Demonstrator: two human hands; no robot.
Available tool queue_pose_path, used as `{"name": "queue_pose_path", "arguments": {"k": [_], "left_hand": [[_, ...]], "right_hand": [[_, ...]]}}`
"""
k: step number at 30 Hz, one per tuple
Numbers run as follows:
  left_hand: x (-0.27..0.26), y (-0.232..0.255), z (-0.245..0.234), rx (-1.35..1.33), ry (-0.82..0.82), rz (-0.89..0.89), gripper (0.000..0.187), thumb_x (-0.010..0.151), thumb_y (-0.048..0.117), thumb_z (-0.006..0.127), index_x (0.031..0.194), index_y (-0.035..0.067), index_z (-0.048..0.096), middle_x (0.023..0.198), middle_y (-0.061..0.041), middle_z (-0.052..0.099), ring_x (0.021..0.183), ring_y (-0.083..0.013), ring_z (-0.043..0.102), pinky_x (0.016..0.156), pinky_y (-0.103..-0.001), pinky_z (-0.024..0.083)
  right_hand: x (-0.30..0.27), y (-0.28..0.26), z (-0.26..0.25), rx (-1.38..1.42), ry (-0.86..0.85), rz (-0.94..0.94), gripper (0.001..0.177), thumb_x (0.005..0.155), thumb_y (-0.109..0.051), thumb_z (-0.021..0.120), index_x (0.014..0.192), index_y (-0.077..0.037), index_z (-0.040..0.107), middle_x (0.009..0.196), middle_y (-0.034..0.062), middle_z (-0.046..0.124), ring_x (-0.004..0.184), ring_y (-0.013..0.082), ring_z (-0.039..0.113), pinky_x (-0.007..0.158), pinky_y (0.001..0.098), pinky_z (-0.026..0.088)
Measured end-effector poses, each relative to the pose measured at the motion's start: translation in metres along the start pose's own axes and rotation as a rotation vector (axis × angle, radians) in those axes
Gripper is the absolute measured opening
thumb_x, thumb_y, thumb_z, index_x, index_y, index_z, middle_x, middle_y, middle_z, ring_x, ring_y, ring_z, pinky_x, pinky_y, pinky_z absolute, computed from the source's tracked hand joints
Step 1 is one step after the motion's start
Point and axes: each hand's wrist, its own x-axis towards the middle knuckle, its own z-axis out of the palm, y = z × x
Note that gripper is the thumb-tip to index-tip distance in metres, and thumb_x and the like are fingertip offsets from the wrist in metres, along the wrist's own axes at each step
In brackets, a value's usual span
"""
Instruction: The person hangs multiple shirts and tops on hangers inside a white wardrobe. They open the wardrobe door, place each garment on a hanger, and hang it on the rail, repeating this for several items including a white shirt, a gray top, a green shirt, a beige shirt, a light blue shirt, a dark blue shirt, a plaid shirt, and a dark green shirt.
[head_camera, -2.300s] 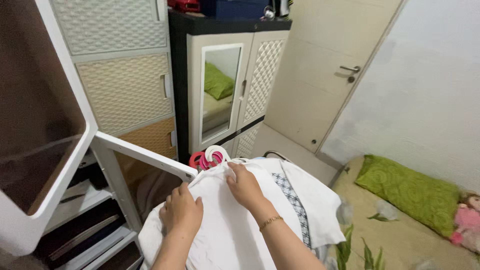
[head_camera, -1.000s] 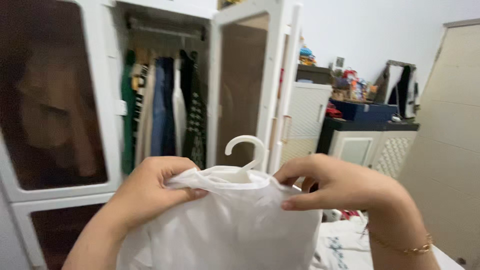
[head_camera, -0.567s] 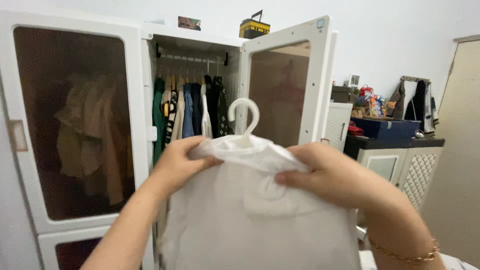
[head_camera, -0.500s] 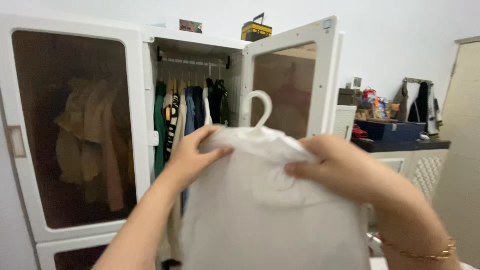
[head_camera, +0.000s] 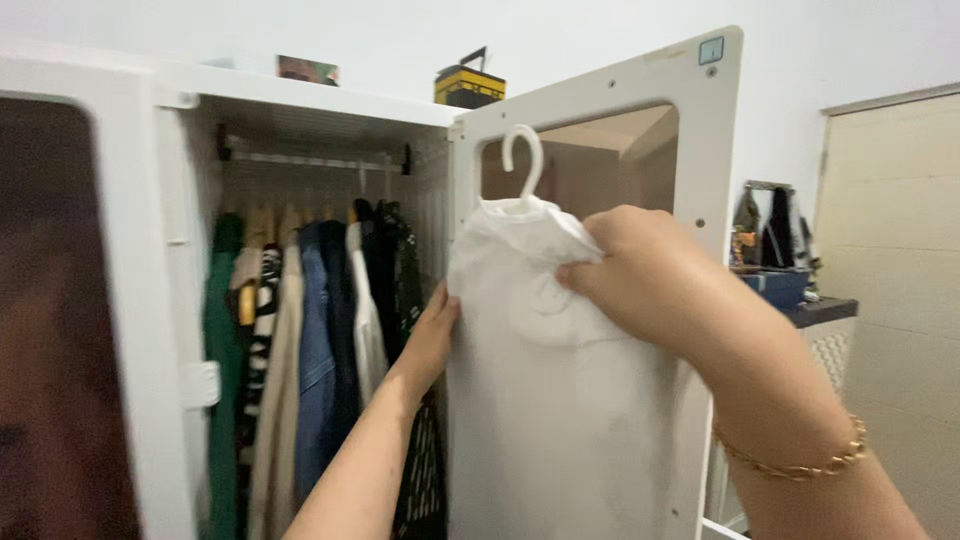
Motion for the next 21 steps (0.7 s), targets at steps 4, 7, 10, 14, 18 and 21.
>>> {"name": "queue_pose_path", "arguments": {"k": [4,7,10,14,18,21], "left_hand": [[0.033,-0.045,-0.008,0.373,0.075,-0.071,0.067,0.103,0.028,0.040,0.164,0.011,0.017,0.172,-0.017,0.012,0.156,-0.0355,0.019,0.125,-0.045,0.021],[0.027,-0.060,-0.022,0.716,0.095,-0.510,0.076,0.104,0.030,0.043,0.165,0.013,0.001,0.172,-0.018,-0.008,0.152,-0.0442,0.019,0.122,-0.050,0.029],[0.012,-0.050,-0.033,0.913,-0.036,-0.535,0.077,0.103,0.023,0.042,0.163,0.012,-0.004,0.170,-0.020,-0.018,0.150,-0.0462,0.020,0.119,-0.051,0.033],[-0.006,-0.019,-0.041,1.045,-0.113,-0.499,0.057,0.108,0.024,0.035,0.162,0.009,0.021,0.171,-0.030,-0.010,0.144,-0.0488,0.042,0.116,-0.048,0.044],[-0.016,0.001,-0.052,1.084,-0.317,-0.571,0.087,0.101,0.032,0.059,0.165,0.007,0.005,0.168,-0.032,-0.020,0.149,-0.0451,0.033,0.119,-0.043,0.040],[-0.010,0.002,-0.051,1.086,-0.384,-0.603,0.085,0.099,0.040,0.062,0.162,0.009,0.012,0.165,-0.029,-0.012,0.147,-0.0420,0.035,0.119,-0.042,0.041]], "right_hand": [[0.051,-0.003,0.045,-0.012,0.018,-0.026,0.029,0.087,-0.024,0.067,0.101,0.000,0.076,0.091,0.0240,0.076,0.082,0.0370,0.077,0.080,0.0444,0.058],[0.096,-0.008,0.085,-0.092,0.049,-0.130,0.028,0.083,-0.018,0.069,0.097,0.005,0.075,0.095,0.0298,0.072,0.092,0.0445,0.071,0.082,0.0483,0.057],[0.155,-0.023,0.130,-0.171,0.121,-0.186,0.024,0.082,-0.009,0.063,0.095,0.006,0.075,0.097,0.0325,0.070,0.094,0.0471,0.070,0.085,0.0503,0.056],[0.236,-0.053,0.185,-0.177,0.194,-0.181,0.022,0.080,-0.006,0.061,0.095,0.002,0.075,0.100,0.0291,0.070,0.095,0.0466,0.068,0.084,0.0508,0.056],[0.309,-0.076,0.224,-0.215,0.247,-0.197,0.019,0.085,-0.006,0.060,0.094,0.001,0.075,0.101,0.0268,0.073,0.096,0.0433,0.072,0.084,0.0484,0.058],[0.352,-0.084,0.251,-0.178,0.271,-0.172,0.018,0.090,-0.006,0.060,0.098,0.002,0.074,0.104,0.0271,0.073,0.098,0.0418,0.073,0.085,0.0455,0.060]]}}
